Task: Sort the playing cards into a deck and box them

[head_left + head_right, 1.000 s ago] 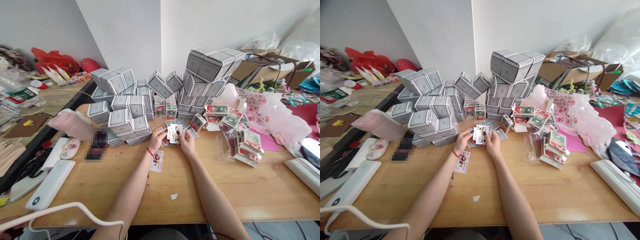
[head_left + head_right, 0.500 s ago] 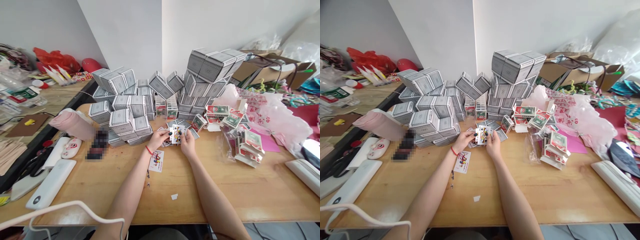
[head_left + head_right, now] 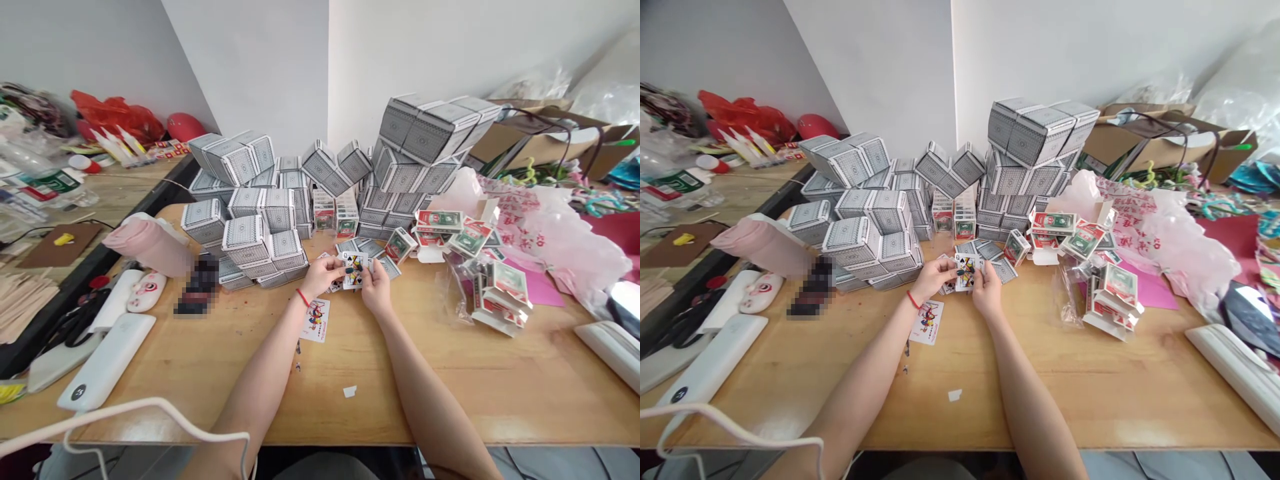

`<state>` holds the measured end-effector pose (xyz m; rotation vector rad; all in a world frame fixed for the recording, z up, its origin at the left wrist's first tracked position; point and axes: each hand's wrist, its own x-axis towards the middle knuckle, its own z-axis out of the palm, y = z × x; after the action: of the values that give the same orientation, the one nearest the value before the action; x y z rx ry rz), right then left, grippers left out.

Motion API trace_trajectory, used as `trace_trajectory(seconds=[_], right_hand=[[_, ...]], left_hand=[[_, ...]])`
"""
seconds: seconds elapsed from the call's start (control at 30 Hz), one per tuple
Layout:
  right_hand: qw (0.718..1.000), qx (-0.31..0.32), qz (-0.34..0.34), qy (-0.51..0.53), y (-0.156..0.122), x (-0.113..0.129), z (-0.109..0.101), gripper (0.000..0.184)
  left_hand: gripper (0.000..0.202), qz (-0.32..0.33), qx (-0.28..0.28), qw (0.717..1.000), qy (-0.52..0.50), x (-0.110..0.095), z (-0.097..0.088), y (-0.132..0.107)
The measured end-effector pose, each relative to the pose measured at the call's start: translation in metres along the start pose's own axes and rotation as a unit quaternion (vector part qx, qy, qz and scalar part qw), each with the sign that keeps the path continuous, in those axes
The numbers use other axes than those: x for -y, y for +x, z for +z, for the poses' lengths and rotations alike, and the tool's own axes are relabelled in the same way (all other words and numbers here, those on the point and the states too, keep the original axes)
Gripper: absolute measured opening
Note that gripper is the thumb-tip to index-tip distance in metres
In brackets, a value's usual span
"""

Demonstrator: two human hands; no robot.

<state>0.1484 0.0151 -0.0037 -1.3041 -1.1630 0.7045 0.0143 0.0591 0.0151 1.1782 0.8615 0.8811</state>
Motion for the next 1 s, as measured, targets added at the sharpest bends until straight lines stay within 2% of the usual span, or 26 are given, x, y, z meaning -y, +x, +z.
trace_trajectory(seconds=[0.17,0.33,0.6,0.77,1.0], right_hand=[[0.998,0.005,0.018,0.058,0.002,0.004,0.0,0.026],[0.996,0.016,0.034,0.075,0.005,0.006,-0.002,0.026],[0.989,0.037,0.077,0.122,0.007,-0.01,0.0,0.029],[0.987,0.056,0.086,0.126,0.006,-0.015,0.0,0.03],[0.982,0.079,0.1,0.142,0.004,-0.009,0.002,0.031]], left_hand=[[0.035,0.008,-0.059,0.998,0.0,0.005,0.006,0.002],[0.031,0.027,-0.08,0.996,0.002,0.01,0.009,0.003],[0.029,0.066,-0.121,0.989,0.056,0.013,0.011,0.003],[0.032,0.106,-0.159,0.976,0.107,0.012,0.016,-0.001],[0.026,0.165,-0.194,0.944,0.211,0.018,0.02,-0.003]])
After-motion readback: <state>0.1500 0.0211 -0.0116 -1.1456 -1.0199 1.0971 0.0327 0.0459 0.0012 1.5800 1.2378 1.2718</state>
